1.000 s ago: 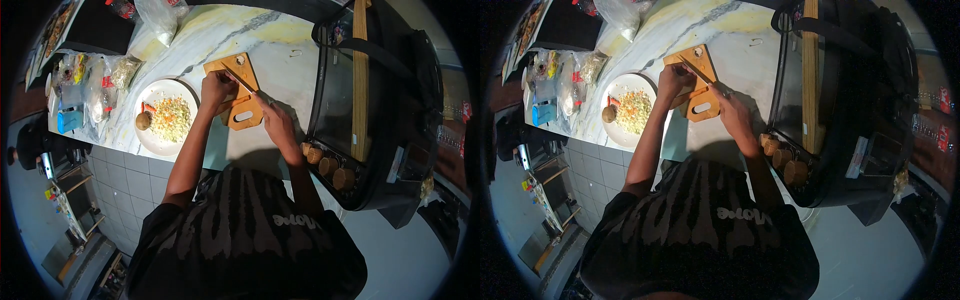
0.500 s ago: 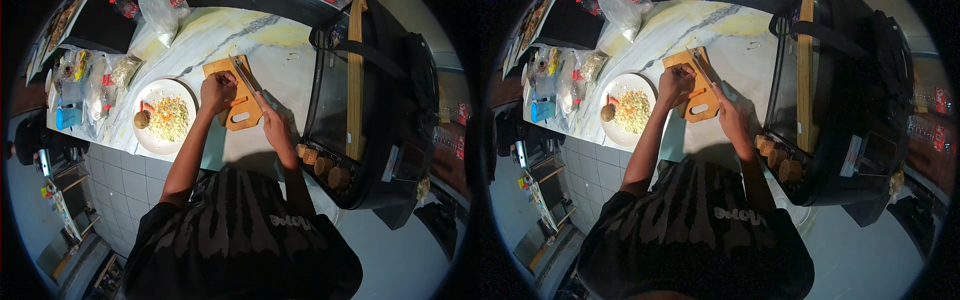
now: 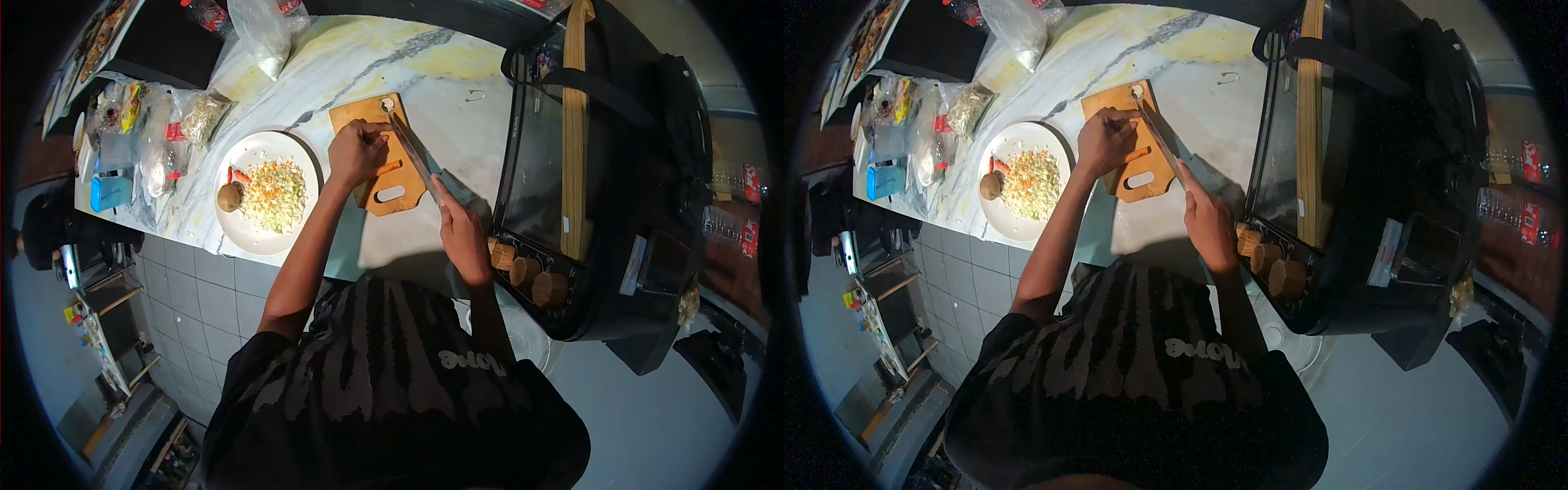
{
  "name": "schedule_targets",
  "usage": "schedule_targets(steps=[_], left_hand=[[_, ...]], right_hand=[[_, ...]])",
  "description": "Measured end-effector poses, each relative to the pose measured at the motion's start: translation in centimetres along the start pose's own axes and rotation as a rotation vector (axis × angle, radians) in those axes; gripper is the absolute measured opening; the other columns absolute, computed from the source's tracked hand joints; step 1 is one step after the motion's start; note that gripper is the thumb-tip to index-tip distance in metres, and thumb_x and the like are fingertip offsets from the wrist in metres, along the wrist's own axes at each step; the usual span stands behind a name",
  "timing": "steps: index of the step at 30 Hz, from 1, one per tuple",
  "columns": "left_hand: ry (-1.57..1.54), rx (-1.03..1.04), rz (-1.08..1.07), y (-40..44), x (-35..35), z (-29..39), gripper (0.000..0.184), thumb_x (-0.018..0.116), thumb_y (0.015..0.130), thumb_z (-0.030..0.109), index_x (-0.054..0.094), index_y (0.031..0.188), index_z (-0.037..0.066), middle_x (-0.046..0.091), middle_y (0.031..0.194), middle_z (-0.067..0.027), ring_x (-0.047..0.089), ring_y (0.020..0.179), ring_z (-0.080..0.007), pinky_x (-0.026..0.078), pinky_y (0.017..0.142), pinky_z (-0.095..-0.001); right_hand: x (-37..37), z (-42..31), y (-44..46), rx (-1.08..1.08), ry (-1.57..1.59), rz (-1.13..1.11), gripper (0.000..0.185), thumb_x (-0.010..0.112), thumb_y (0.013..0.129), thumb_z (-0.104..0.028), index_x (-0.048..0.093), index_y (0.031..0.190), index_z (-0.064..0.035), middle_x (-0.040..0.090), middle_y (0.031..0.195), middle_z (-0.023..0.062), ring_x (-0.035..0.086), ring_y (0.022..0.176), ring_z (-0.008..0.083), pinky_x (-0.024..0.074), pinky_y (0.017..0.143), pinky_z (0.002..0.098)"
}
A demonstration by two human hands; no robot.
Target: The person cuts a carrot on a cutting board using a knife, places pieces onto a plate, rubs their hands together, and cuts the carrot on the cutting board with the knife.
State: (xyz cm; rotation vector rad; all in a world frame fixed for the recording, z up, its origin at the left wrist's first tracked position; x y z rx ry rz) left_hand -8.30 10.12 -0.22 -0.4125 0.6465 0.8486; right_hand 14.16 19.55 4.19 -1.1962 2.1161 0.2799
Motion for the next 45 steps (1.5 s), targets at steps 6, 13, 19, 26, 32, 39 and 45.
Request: schedule_targets(steps=[6, 13, 19, 26, 32, 39, 45], left_hand=[[0.017, 0.052, 0.011, -0.2, -0.6, 0.5, 0.016, 0.074, 0.088, 0.025, 0.08, 0.103, 0.02, 0.073, 0.091, -0.0086, 0.07, 0.08, -0.0254, 0.053, 0.07, -0.0368], [-0.16, -0.099, -0.01, 0.2, 0.2, -1.6, 0.018, 0.078, 0.085, 0.025, 0.08, 0.099, 0.013, 0.076, 0.084, -0.0093, 0.072, 0.075, -0.0241, 0.054, 0.068, -0.034], [-0.144, -0.06, 0.03, 0.1, -0.7, -1.2, 0.018, 0.081, 0.081, 0.024, 0.08, 0.097, 0.014, 0.075, 0.082, -0.0083, 0.072, 0.073, -0.0217, 0.053, 0.067, -0.0328], [-0.166, -0.084, 0.008, 0.1, 0.0, -1.8, 0.018, 0.082, 0.081, 0.026, 0.08, 0.095, 0.014, 0.075, 0.081, -0.0063, 0.072, 0.073, -0.02, 0.053, 0.067, -0.0319], [-0.171, -0.053, 0.01, 0.2, -0.3, -1.4, 0.018, 0.081, 0.083, 0.027, 0.08, 0.094, 0.014, 0.076, 0.082, -0.0065, 0.071, 0.073, -0.0213, 0.052, 0.067, -0.0327], [-0.109, -0.081, 0.037, 0.2, -0.8, -1.1, 0.017, 0.081, 0.082, 0.023, 0.08, 0.094, 0.011, 0.075, 0.08, -0.0077, 0.071, 0.071, -0.0224, 0.052, 0.065, -0.033], [-0.352, -0.128, 0.008, 0.1, -2.2, -1.9, 0.013, 0.076, 0.086, 0.012, 0.079, 0.096, 0.004, 0.077, 0.084, -0.0084, 0.071, 0.072, -0.0136, 0.053, 0.067, -0.0289]], right_hand=[[0.1, 0.6, -0.1, 0.126, -0.029, -0.067, 0.047, 0.047, 0.102, -0.012, 0.05, 0.147, -0.0262, 0.049, 0.071, 0.0261, 0.047, 0.061, 0.043, 0.0446, 0.062, 0.0454], [0.2, 0.3, -0.2, 0.063, 0.005, -0.033, 0.047, 0.047, 0.102, -0.013, 0.051, 0.146, -0.0266, 0.045, 0.069, 0.026, 0.044, 0.059, 0.0419, 0.0428, 0.06, 0.0454], [0.1, 0.4, -0.2, 0.086, -0.027, -0.035, 0.047, 0.047, 0.102, -0.014, 0.051, 0.146, -0.0283, 0.043, 0.066, 0.0254, 0.044, 0.058, 0.0424, 0.0419, 0.06, 0.0466], [0.5, 0.8, -0.1, 0.144, 0.007, -0.081, 0.046, 0.047, 0.102, -0.015, 0.052, 0.146, -0.0283, 0.04, 0.066, 0.0239, 0.038, 0.056, 0.0367, 0.0413, 0.059, 0.0428], [2.3, 1.8, 0.7, 0.127, 0.168, -0.15, 0.047, 0.045, 0.103, -0.011, 0.05, 0.147, -0.0233, 0.06, 0.089, 0.0267, 0.055, 0.063, 0.0319, 0.0485, 0.067, 0.0391], [4.4, 4.2, 1.6, 0.19, 0.373, -0.212, 0.047, 0.044, 0.102, -0.008, 0.051, 0.147, -0.0182, 0.061, 0.095, 0.0157, 0.049, 0.07, 0.0199, 0.0469, 0.07, 0.0319], [4.2, 2.0, 2.0, 0.091, 0.418, -0.192, 0.044, 0.042, 0.107, -0.017, 0.049, 0.15, -0.0257, 0.043, 0.074, -0.0006, 0.036, 0.058, 0.0073, 0.0382, 0.054, 0.0256]])
Point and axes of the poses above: each hand's wrist, its own y-axis towards the middle knuckle, its own x-axis out of the palm, z = x × y, the point moved 10 cm from there along y, towards the middle knuckle
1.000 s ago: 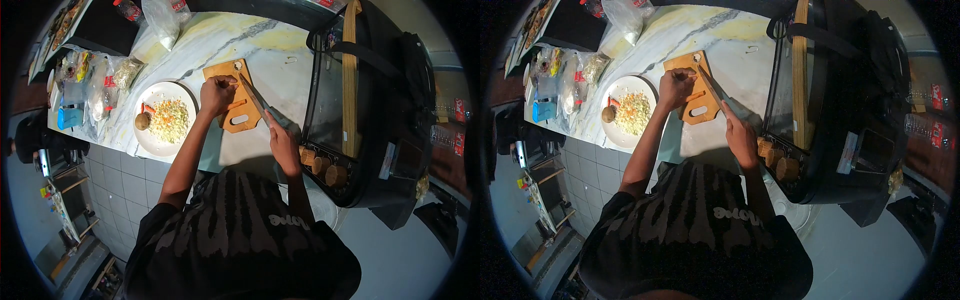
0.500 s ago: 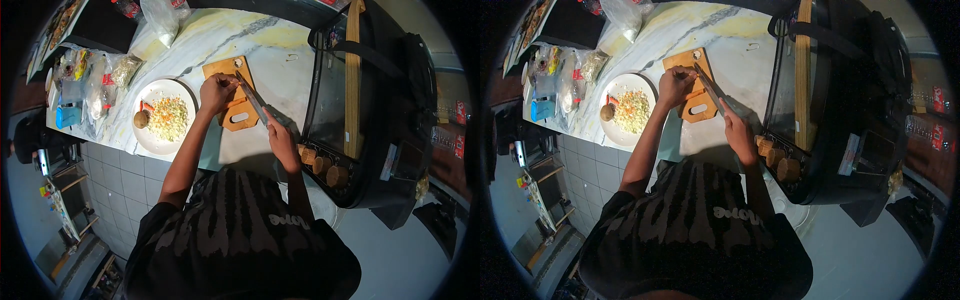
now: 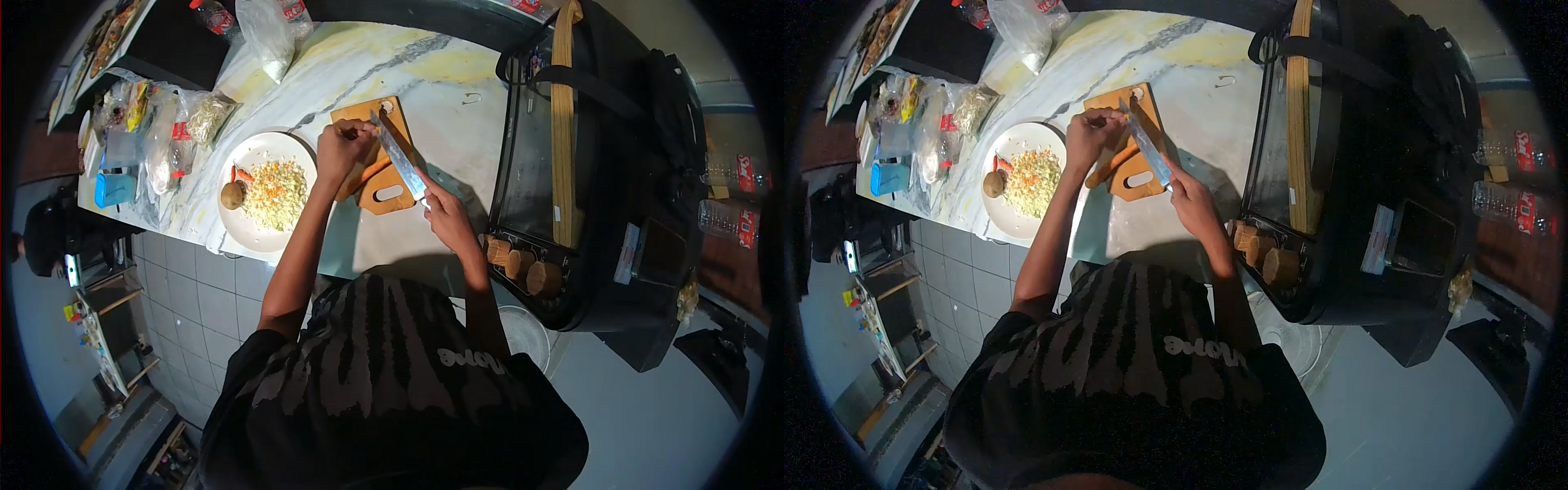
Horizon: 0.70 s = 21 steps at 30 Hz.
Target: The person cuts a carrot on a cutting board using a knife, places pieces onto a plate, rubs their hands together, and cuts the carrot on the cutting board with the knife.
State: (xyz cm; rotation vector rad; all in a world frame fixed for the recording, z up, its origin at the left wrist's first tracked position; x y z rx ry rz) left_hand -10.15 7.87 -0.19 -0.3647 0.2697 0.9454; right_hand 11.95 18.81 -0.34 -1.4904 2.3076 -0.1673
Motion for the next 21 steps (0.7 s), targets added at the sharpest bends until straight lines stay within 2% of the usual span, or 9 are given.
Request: schedule_targets(steps=[3, 4, 5, 9, 11, 12, 14, 19, 21], left_hand=[[0.058, 0.144, 0.152, -1.3, -3.2, 1.6, 0.014, 0.075, 0.087, 0.013, 0.079, 0.096, 0.004, 0.077, 0.086, -0.0093, 0.069, 0.069, -0.0125, 0.053, 0.066, -0.0281], [0.05, 0.2, 0.205, -2.0, -4.4, 2.2, 0.015, 0.076, 0.087, 0.015, 0.079, 0.097, 0.004, 0.077, 0.084, -0.0106, 0.069, 0.065, -0.0139, 0.053, 0.064, -0.0281], [0.054, 0.196, 0.219, -2.7, -5.3, 2.3, 0.015, 0.076, 0.087, 0.015, 0.079, 0.097, 0.004, 0.077, 0.084, -0.0106, 0.069, 0.065, -0.0139, 0.053, 0.064, -0.0281], [0.174, 0.046, 0.371, -5.8, -9.8, 0.8, 0.021, 0.076, 0.089, 0.023, 0.08, 0.103, 0.008, 0.077, 0.086, -0.01, 0.07, 0.069, -0.0138, 0.053, 0.065, -0.0283], [0.18, -0.05, 0.455, -7.9, -11.7, -0.6, 0.021, 0.075, 0.089, 0.024, 0.08, 0.102, 0.008, 0.078, 0.087, -0.0094, 0.071, 0.071, -0.0144, 0.053, 0.065, -0.028], [0.144, -0.063, 0.481, -9.0, -12.5, -0.7, 0.022, 0.076, 0.088, 0.025, 0.08, 0.101, 0.008, 0.078, 0.088, -0.0095, 0.072, 0.072, -0.0147, 0.054, 0.066, -0.0279], [0.144, -0.069, 0.535, -10.4, -13.9, -1.3, 0.024, 0.076, 0.088, 0.026, 0.08, 0.101, 0.007, 0.078, 0.088, -0.0093, 0.072, 0.072, -0.0148, 0.054, 0.066, -0.0282], [0.127, -0.128, 0.686, -13.1, -16.9, -3.3, 0.028, 0.078, 0.087, 0.03, 0.08, 0.095, 0.004, 0.077, 0.084, -0.011, 0.072, 0.072, -0.0165, 0.054, 0.069, -0.0293], [0.182, -0.174, 0.716, -13.5, -18.0, -4.7, 0.024, 0.077, 0.087, 0.025, 0.079, 0.098, 0.003, 0.077, 0.085, -0.0122, 0.073, 0.074, -0.0188, 0.055, 0.071, -0.0302]], right_hand=[[1.1, -3.2, -0.2, 0.06, 0.006, -0.08, 0.043, 0.042, 0.108, -0.019, 0.048, 0.151, -0.0244, 0.047, 0.077, 0.0005, 0.037, 0.059, 0.0073, 0.0393, 0.054, 0.0254], [1.7, -4.1, -0.3, 0.083, 0.031, -0.125, 0.045, 0.043, 0.107, -0.016, 0.048, 0.15, -0.0232, 0.05, 0.078, 0.0065, 0.042, 0.062, 0.0125, 0.0425, 0.06, 0.0291], [2.6, -4.6, -0.3, 0.105, 0.055, -0.172, 0.046, 0.044, 0.105, -0.013, 0.047, 0.15, -0.0219, 0.052, 0.079, 0.0124, 0.048, 0.066, 0.0177, 0.0457, 0.065, 0.0328], [6.4, -5.8, 0.5, -0.031, -0.041, -0.247, 0.047, 0.043, 0.105, -0.012, 0.046, 0.151, -0.0209, 0.054, 0.08, 0.0145, 0.049, 0.067, 0.0199, 0.0459, 0.067, 0.034], [8.8, -6.1, 0.7, -0.132, -0.073, -0.317, 0.046, 0.037, 0.11, -0.023, 0.04, 0.156, -0.023, 0.049, 0.078, 0.0, 0.04, 0.061, 0.0078, 0.0405, 0.055, 0.0246], [9.4, -7.1, 0.4, -0.142, -0.077, -0.34, 0.046, 0.037, 0.11, -0.023, 0.04, 0.156, -0.023, 0.049, 0.078, 0.0, 0.04, 0.061, 0.0078, 0.0405, 0.055, 0.0246], [11.2, -7.9, -0.5, 0.025, -0.035, -0.472, 0.046, 0.038, 0.11, -0.022, 0.04, 0.155, -0.0213, 0.046, 0.078, -0.0006, 0.04, 0.062, 0.008, 0.0396, 0.055, 0.0248], [14.5, -6.9, -0.6, -0.1, -0.047, -0.527, 0.046, 0.04, 0.109, -0.02, 0.04, 0.155, -0.0184, 0.043, 0.078, -0.0016, 0.04, 0.064, 0.0085, 0.0392, 0.057, 0.0256], [15.1, -6.8, -1.1, -0.102, -0.051, -0.549, 0.046, 0.041, 0.109, -0.02, 0.04, 0.155, -0.0177, 0.042, 0.077, -0.0018, 0.041, 0.065, 0.0088, 0.0395, 0.058, 0.0258]])
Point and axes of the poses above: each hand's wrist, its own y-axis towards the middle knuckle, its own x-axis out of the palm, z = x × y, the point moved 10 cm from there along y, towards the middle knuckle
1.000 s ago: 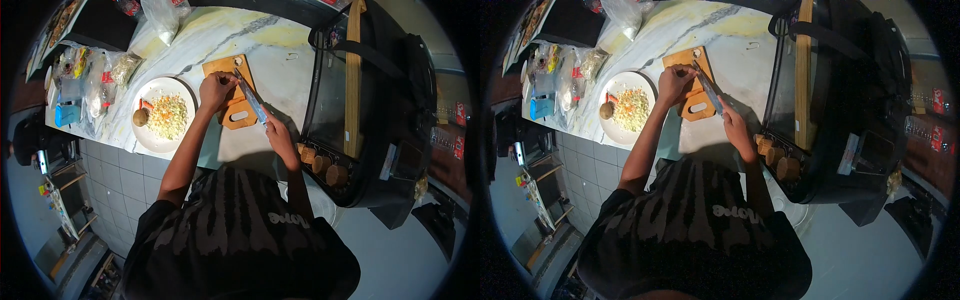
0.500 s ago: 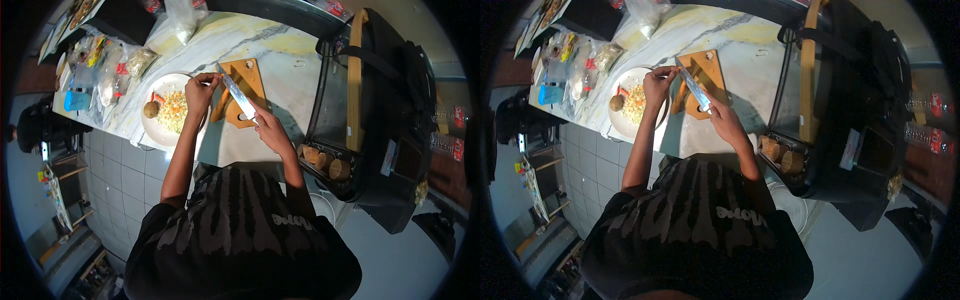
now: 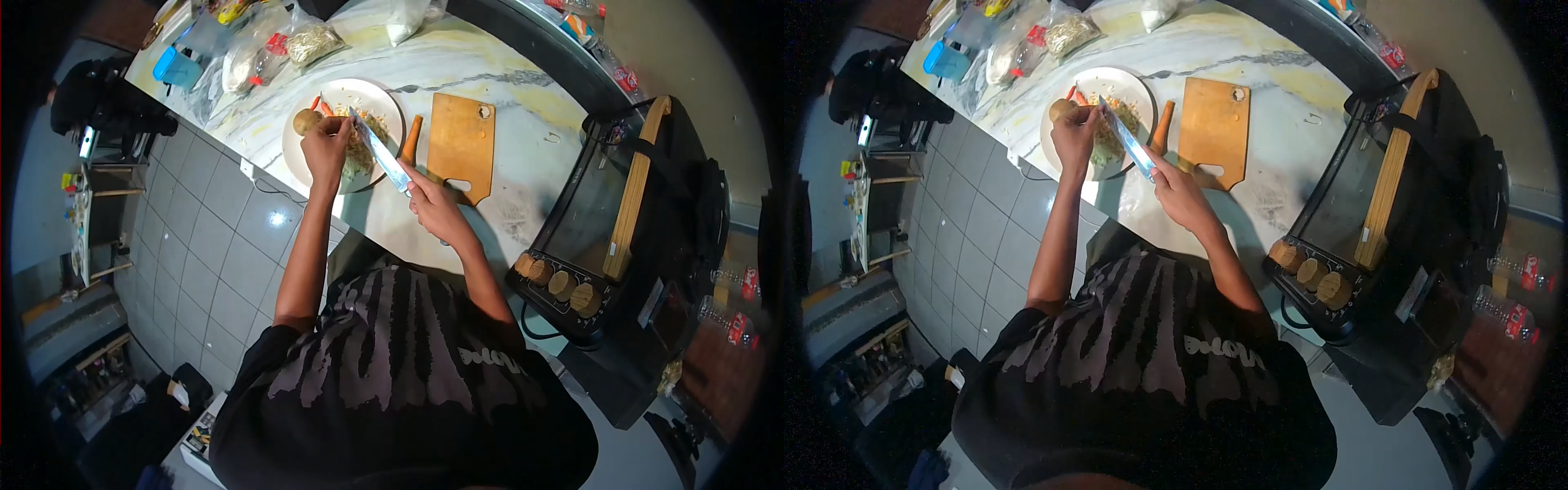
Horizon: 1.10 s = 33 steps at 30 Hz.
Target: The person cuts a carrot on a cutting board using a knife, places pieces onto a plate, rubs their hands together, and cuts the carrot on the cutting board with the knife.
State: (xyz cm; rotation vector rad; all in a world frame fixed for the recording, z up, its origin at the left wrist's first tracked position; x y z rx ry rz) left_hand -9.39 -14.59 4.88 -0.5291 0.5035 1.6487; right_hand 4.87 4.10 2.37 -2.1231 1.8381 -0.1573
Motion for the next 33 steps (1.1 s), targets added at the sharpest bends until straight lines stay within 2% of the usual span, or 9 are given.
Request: schedule_targets(steps=[3, 5, 8, 11, 21, 24, 26, 27, 33], left_hand=[[0.052, 0.113, 0.139, 1.1, -1.6, -0.8, 0.021, 0.072, 0.087, 0.011, 0.076, 0.106, 0.005, 0.076, 0.086, -0.0144, 0.075, 0.078, -0.0269, 0.056, 0.075, -0.0355], [0.038, 0.19, 0.167, 1.4, -1.9, -1.0, 0.025, 0.072, 0.087, 0.01, 0.074, 0.112, 0.004, 0.074, 0.091, -0.0155, 0.072, 0.081, -0.0249, 0.056, 0.073, -0.0367], [-0.044, 0.26, 0.088, 0.7, -0.7, 1.4, 0.027, 0.072, 0.088, 0.013, 0.073, 0.115, 0.004, 0.07, 0.093, -0.0143, 0.069, 0.08, -0.0234, 0.055, 0.071, -0.0363], [-0.152, 0.251, -0.069, -0.3, 1.7, 3.2, 0.03, 0.074, 0.09, 0.021, 0.071, 0.116, 0.004, 0.067, 0.094, -0.0142, 0.066, 0.077, -0.0231, 0.053, 0.072, -0.0351], [0.001, 0.347, 0.084, 1.5, -0.1, 1.9, 0.026, 0.065, 0.096, 0.018, 0.068, 0.12, 0.009, 0.058, 0.1, -0.0161, 0.061, 0.088, -0.0328, 0.05, 0.078, -0.0432], [0.01, 0.463, 0.034, 0.7, 2.3, 5.4, 0.027, 0.066, 0.094, 0.022, 0.069, 0.117, 0.009, 0.061, 0.099, -0.0156, 0.062, 0.091, -0.0337, 0.052, 0.081, -0.0438], [0.119, 0.56, -0.269, -0.1, 7.8, 7.1, 0.031, 0.066, 0.093, 0.028, 0.07, 0.116, 0.008, 0.064, 0.095, -0.0177, 0.063, 0.094, -0.0354, 0.053, 0.083, -0.0443], [0.156, 0.614, -0.307, -0.6, 9.5, 7.5, 0.032, 0.068, 0.088, 0.027, 0.069, 0.113, 0.007, 0.066, 0.091, -0.019, 0.064, 0.096, -0.0365, 0.054, 0.082, -0.0464], [0.42, 0.873, -0.556, -3.9, 14.4, 8.2, 0.038, 0.072, 0.073, 0.021, 0.062, 0.108, 0.007, 0.066, 0.095, -0.0171, 0.066, 0.091, -0.0366, 0.055, 0.074, -0.0471]], right_hand=[[-0.3, -0.2, 0.4, -0.058, -0.12, 0.035, 0.046, 0.041, 0.109, -0.019, 0.041, 0.155, -0.0175, 0.042, 0.077, -0.0006, 0.042, 0.066, 0.0095, 0.0415, 0.063, 0.0268], [-0.9, -0.9, -0.2, -0.1, -0.189, 0.109, 0.044, 0.046, 0.105, -0.021, 0.047, 0.149, -0.0156, 0.065, 0.101, 0.0232, 0.063, 0.086, 0.0349, 0.0483, 0.082, 0.0386], [-1.4, -0.9, -0.5, -0.005, -0.156, 0.125, 0.044, 0.047, 0.105, -0.02, 0.048, 0.148, -0.0152, 0.066, 0.11, 0.0259, 0.065, 0.099, 0.0395, 0.0485, 0.088, 0.0403], [-0.9, -0.7, 0.2, -0.148, -0.217, 0.195, 0.048, 0.045, 0.106, -0.017, 0.042, 0.154, -0.0176, 0.043, 0.074, 0.0019, 0.045, 0.068, 0.0116, 0.0438, 0.068, 0.0281], [-0.2, -1.4, -1.4, 0.119, -0.064, 0.181, 0.048, 0.047, 0.106, -0.017, 0.043, 0.154, -0.0169, 0.046, 0.076, -0.002, 0.045, 0.067, 0.0107, 0.0444, 0.064, 0.0277], [-1.4, -0.5, -2.9, 0.012, -0.174, 0.365, 0.046, 0.051, 0.104, -0.02, 0.046, 0.149, -0.0111, 0.067, 0.104, 0.0183, 0.066, 0.097, 0.0216, 0.0501, 0.088, 0.0349], [-3.5, 0.1, -5.0, -0.019, -0.117, 0.59, 0.049, 0.054, 0.104, -0.02, 0.044, 0.151, -0.0109, 0.045, 0.076, -0.002, 0.044, 0.07, 0.0112, 0.0441, 0.065, 0.027], [-4.4, 1.9, -6.0, 0.055, -0.081, 0.659, 0.044, 0.056, 0.102, -0.023, 0.051, 0.142, -0.0044, 0.068, 0.1, 0.0146, 0.066, 0.091, 0.0239, 0.0516, 0.084, 0.0363], [-6.9, 7.1, -13.7, 0.282, 0.11, 0.92, 0.042, 0.056, 0.102, -0.024, 0.054, 0.137, -0.0025, 0.058, 0.08, 0.0052, 0.053, 0.059, 0.0111, 0.0456, 0.054, 0.0301]])
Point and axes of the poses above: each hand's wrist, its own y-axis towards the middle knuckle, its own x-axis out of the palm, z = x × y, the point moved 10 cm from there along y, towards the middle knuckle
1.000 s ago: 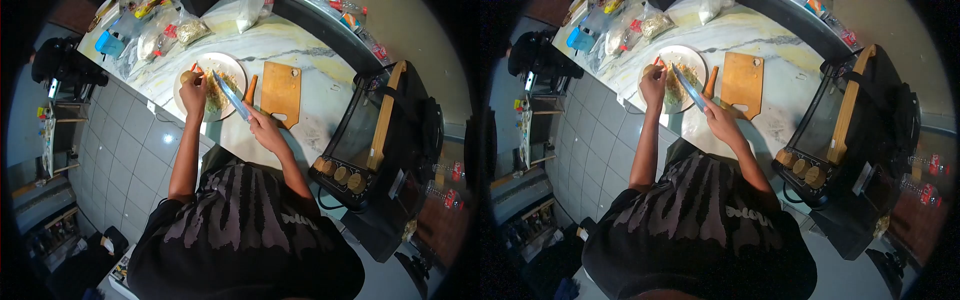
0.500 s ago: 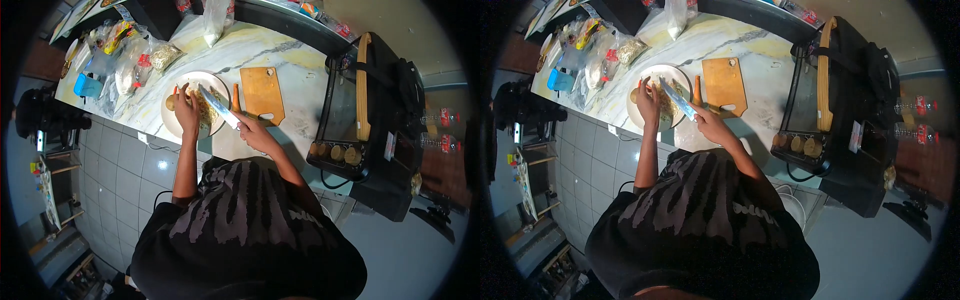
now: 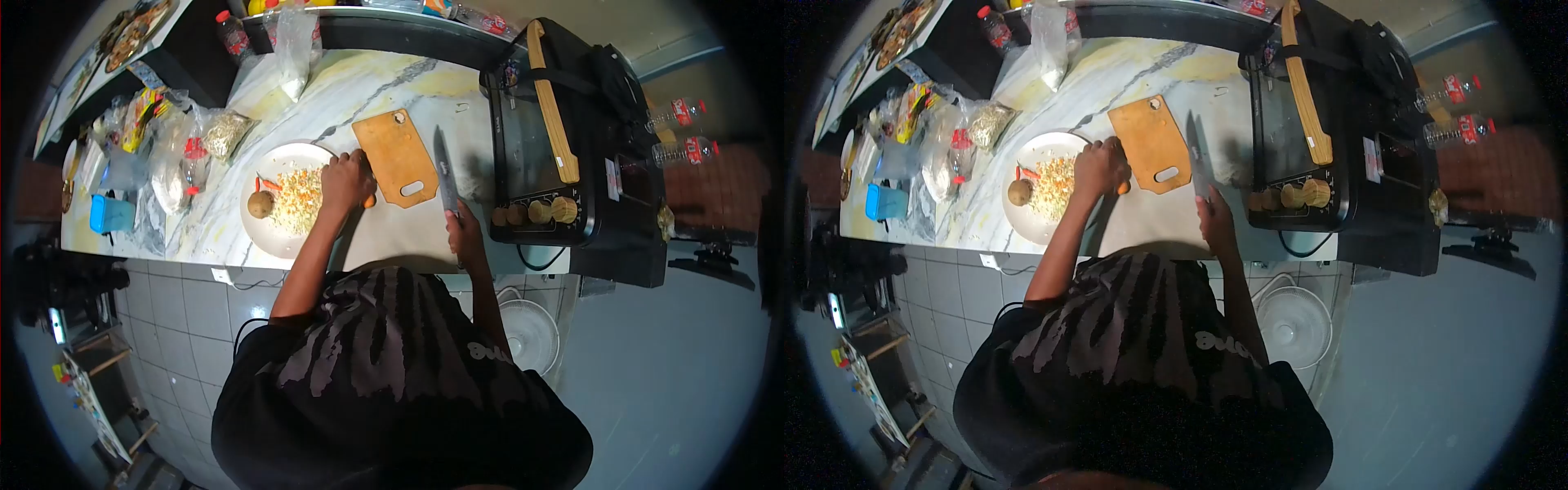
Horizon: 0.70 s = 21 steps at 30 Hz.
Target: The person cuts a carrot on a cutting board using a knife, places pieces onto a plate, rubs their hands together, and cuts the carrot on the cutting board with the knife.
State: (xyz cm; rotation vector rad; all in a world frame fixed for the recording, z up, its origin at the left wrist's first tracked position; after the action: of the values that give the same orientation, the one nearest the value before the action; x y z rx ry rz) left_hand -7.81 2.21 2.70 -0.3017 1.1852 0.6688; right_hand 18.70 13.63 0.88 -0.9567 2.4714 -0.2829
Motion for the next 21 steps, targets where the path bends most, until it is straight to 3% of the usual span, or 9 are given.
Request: schedule_targets(steps=[3, 7, 10, 13, 15, 16, 18, 21], left_hand=[[-0.053, 0.069, -0.019, -0.1, 0.3, 1.4, 0.047, 0.074, 0.073, 0.022, 0.058, 0.115, 0.008, 0.067, 0.095, -0.0173, 0.066, 0.088, -0.0372, 0.055, 0.074, -0.0486], [-0.245, -0.133, -0.103, 0.2, 0.6, -0.2, 0.062, 0.077, 0.073, 0.013, 0.056, 0.132, 0.012, 0.065, 0.1, -0.0201, 0.067, 0.088, -0.0363, 0.055, 0.079, -0.0466], [-0.435, -0.202, 0.06, 0.2, -1.3, -1.0, 0.062, 0.074, 0.075, 0.01, 0.057, 0.135, 0.011, 0.065, 0.099, -0.0192, 0.067, 0.089, -0.0361, 0.054, 0.079, -0.0466], [-0.58, 0.088, 0.091, 1.4, -2.2, 2.9, 0.059, 0.065, 0.078, 0.006, 0.059, 0.137, 0.01, 0.062, 0.099, -0.0179, 0.062, 0.094, -0.0356, 0.052, 0.085, -0.0453], [-0.567, 0.395, 0.118, 1.5, -1.9, 7.2, 0.059, 0.064, 0.079, 0.004, 0.059, 0.137, 0.01, 0.061, 0.1, -0.0163, 0.059, 0.098, -0.0351, 0.05, 0.089, -0.0443], [-0.573, 0.387, 0.109, 1.9, -1.0, 7.6, 0.059, 0.064, 0.079, 0.004, 0.059, 0.137, 0.01, 0.061, 0.1, -0.0163, 0.059, 0.098, -0.0351, 0.05, 0.089, -0.0443], [-0.405, 0.494, -0.143, 2.3, 2.7, 9.8, 0.059, 0.066, 0.078, 0.005, 0.06, 0.136, 0.013, 0.06, 0.101, -0.0145, 0.057, 0.102, -0.0343, 0.049, 0.092, -0.0434], [-0.345, 0.555, -0.129, 2.3, 3.6, 10.5, 0.054, 0.066, 0.078, 0.006, 0.063, 0.132, 0.012, 0.06, 0.103, -0.0133, 0.057, 0.1, -0.0319, 0.048, 0.095, -0.0404]], right_hand=[[-0.8, 2.0, -0.5, 0.056, 0.106, 0.001, 0.043, 0.057, 0.102, -0.027, 0.053, 0.138, -0.003, 0.055, 0.075, 0.0021, 0.048, 0.053, 0.0078, 0.0402, 0.047, 0.0271], [-1.0, 3.0, 0.9, 0.024, 0.122, 0.104, 0.045, 0.058, 0.101, -0.029, 0.053, 0.138, -0.0038, 0.053, 0.072, 0.0003, 0.048, 0.054, 0.0075, 0.0399, 0.047, 0.0259], [-0.6, 1.9, 2.7, 0.004, 0.098, 0.087, 0.046, 0.058, 0.101, -0.03, 0.052, 0.138, -0.0033, 0.053, 0.074, 0.0009, 0.048, 0.053, 0.0079, 0.04, 0.047, 0.027], [-0.3, 0.0, 4.6, 0.001, 0.025, 0.04, 0.048, 0.058, 0.101, -0.029, 0.051, 0.141, -0.0025, 0.055, 0.076, 0.0017, 0.05, 0.056, 0.0081, 0.0418, 0.05, 0.0283], [-0.2, -1.2, 5.7, -0.032, -0.016, 0.033, 0.048, 0.058, 0.101, -0.027, 0.051, 0.141, -0.0016, 0.062, 0.086, 0.0057, 0.059, 0.07, 0.0117, 0.0484, 0.064, 0.0305], [-0.2, -1.2, 6.0, -0.02, -0.02, 0.031, 0.048, 0.058, 0.101, -0.027, 0.051, 0.141, -0.0016, 0.062, 0.086, 0.0057, 0.059, 0.07, 0.0117, 0.0484, 0.064, 0.0305], [-0.3, -3.2, 6.7, -0.166, -0.054, 0.059, 0.047, 0.057, 0.101, -0.026, 0.052, 0.14, -0.0005, 0.066, 0.097, 0.0113, 0.063, 0.088, 0.0163, 0.0494, 0.081, 0.0327], [-0.3, -3.2, 7.4, -0.093, -0.036, 0.03, 0.046, 0.057, 0.101, -0.025, 0.053, 0.139, 0.0008, 0.067, 0.105, 0.0153, 0.063, 0.097, 0.0199, 0.0479, 0.09, 0.0347]])
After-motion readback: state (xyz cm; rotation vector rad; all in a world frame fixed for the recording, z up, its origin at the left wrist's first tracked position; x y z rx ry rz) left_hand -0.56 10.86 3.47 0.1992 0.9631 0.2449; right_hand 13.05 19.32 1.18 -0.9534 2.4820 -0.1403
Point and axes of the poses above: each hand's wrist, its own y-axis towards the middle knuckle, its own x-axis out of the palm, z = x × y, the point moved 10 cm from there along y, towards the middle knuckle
